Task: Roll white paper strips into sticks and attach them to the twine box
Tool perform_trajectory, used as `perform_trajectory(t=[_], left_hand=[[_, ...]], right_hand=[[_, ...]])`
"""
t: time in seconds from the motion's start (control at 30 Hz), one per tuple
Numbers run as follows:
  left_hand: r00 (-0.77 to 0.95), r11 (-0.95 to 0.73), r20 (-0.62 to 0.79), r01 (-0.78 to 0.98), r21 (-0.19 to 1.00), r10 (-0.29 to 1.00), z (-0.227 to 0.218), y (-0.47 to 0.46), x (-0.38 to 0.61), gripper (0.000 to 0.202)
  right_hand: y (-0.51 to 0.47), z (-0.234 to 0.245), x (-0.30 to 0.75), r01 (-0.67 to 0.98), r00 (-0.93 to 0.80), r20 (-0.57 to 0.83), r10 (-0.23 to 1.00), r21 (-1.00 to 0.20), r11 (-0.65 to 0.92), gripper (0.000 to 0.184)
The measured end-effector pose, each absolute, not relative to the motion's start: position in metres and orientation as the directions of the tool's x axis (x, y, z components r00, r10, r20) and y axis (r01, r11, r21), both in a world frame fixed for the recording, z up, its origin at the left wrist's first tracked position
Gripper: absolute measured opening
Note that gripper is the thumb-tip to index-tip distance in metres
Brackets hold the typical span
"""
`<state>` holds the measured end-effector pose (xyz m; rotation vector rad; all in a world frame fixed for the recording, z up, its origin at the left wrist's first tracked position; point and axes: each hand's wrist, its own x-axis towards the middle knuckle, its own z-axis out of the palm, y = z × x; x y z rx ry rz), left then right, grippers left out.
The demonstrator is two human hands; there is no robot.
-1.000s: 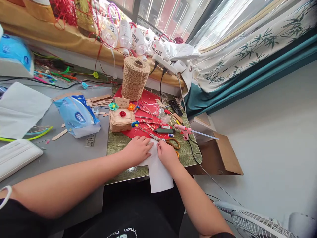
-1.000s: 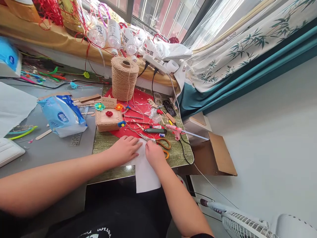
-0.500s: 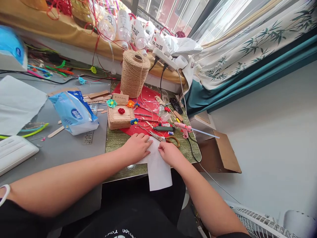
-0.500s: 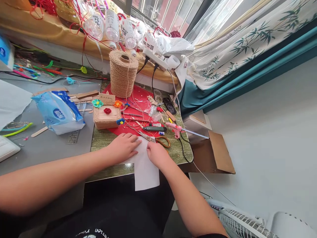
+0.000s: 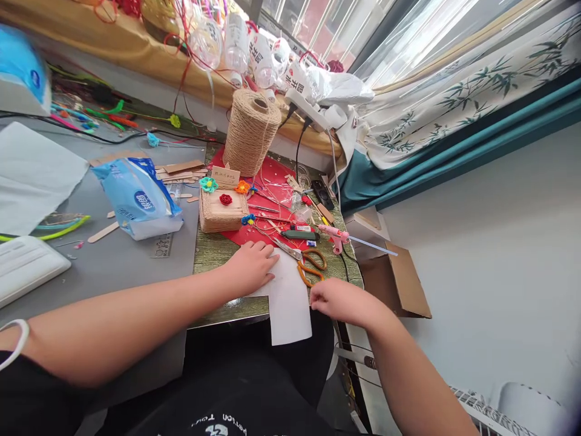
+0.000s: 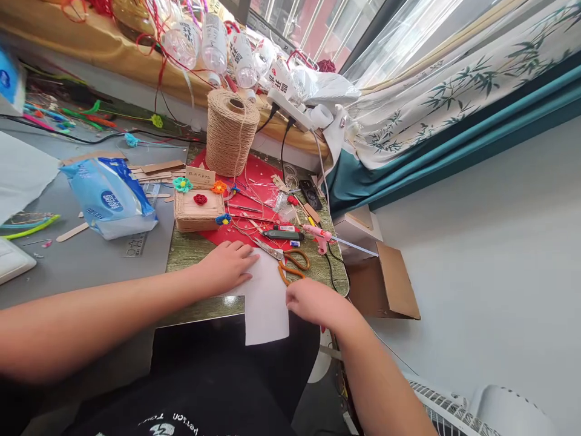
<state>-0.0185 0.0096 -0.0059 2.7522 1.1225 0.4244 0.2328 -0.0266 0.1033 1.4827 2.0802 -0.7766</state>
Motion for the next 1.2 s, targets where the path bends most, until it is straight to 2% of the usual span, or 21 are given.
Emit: perform_trajectory(t=[0.07, 0.13, 0.23, 0.37, 0.53, 0.67, 0.97, 1.07, 1.13, 1.2], left_hand=[[0.679, -0.709, 0.206, 0.666, 0.232, 0.705, -0.007, 0.009, -0.018, 0.047], [0.677, -0.709, 0.21, 0.666, 0.233, 0.705, -0.007, 0.009, -0.018, 0.045], [0.677, -0.714, 0.228, 0.659, 0.237, 0.7, -0.007, 0.008, -0.018, 0.046], [0.653, -0.706, 0.27, 0.65, 0.281, 0.708, -0.001, 0.009, -0.018, 0.035], [0.613, -0.72, 0.389, 0.509, 0.472, 0.688, 0.007, 0.016, -0.021, 0.032], [0.648, -0.728, 0.412, 0.341, 0.595, 0.64, 0.001, 0.024, -0.021, 0.017], [0.645, -0.646, 0.448, 0.094, 0.757, 0.619, -0.002, 0.025, -0.016, 0.013], [0.645, -0.629, 0.428, 0.107, 0.77, 0.633, -0.001, 0.026, -0.017, 0.015], [0.604, -0.633, 0.412, 0.206, 0.747, 0.683, -0.001, 0.03, -0.019, 0.017], [0.575, -0.65, 0.393, 0.351, 0.674, 0.718, 0.0, 0.034, -0.021, 0.022]], right_hand=[[-0.02, 0.106, 0.237, 0.942, -0.309, -0.56, 0.768, -0.29, 0.168, 0.016], [-0.011, 0.097, 0.234, 0.875, -0.295, -0.526, 0.798, -0.484, 0.004, 0.017], [-0.003, 0.069, 0.224, 0.6, -0.284, -0.505, 0.815, -0.757, -0.26, 0.023], [-0.011, 0.039, 0.214, 0.341, -0.239, -0.408, 0.881, -0.885, -0.318, 0.031], [-0.029, 0.03, 0.204, 0.195, -0.19, -0.343, 0.92, -0.931, -0.307, 0.027], [-0.036, 0.028, 0.198, 0.099, -0.16, -0.322, 0.933, -0.946, -0.31, 0.027], [-0.048, 0.029, 0.2, -0.062, -0.259, -0.428, 0.866, -0.887, -0.457, 0.03], [-0.045, 0.032, 0.206, 0.026, -0.237, -0.428, 0.872, -0.9, -0.434, 0.031], [-0.041, 0.033, 0.211, 0.197, -0.134, -0.366, 0.921, -0.92, -0.337, 0.028], [-0.035, 0.034, 0.213, 0.445, -0.049, -0.239, 0.97, -0.874, -0.193, 0.023]])
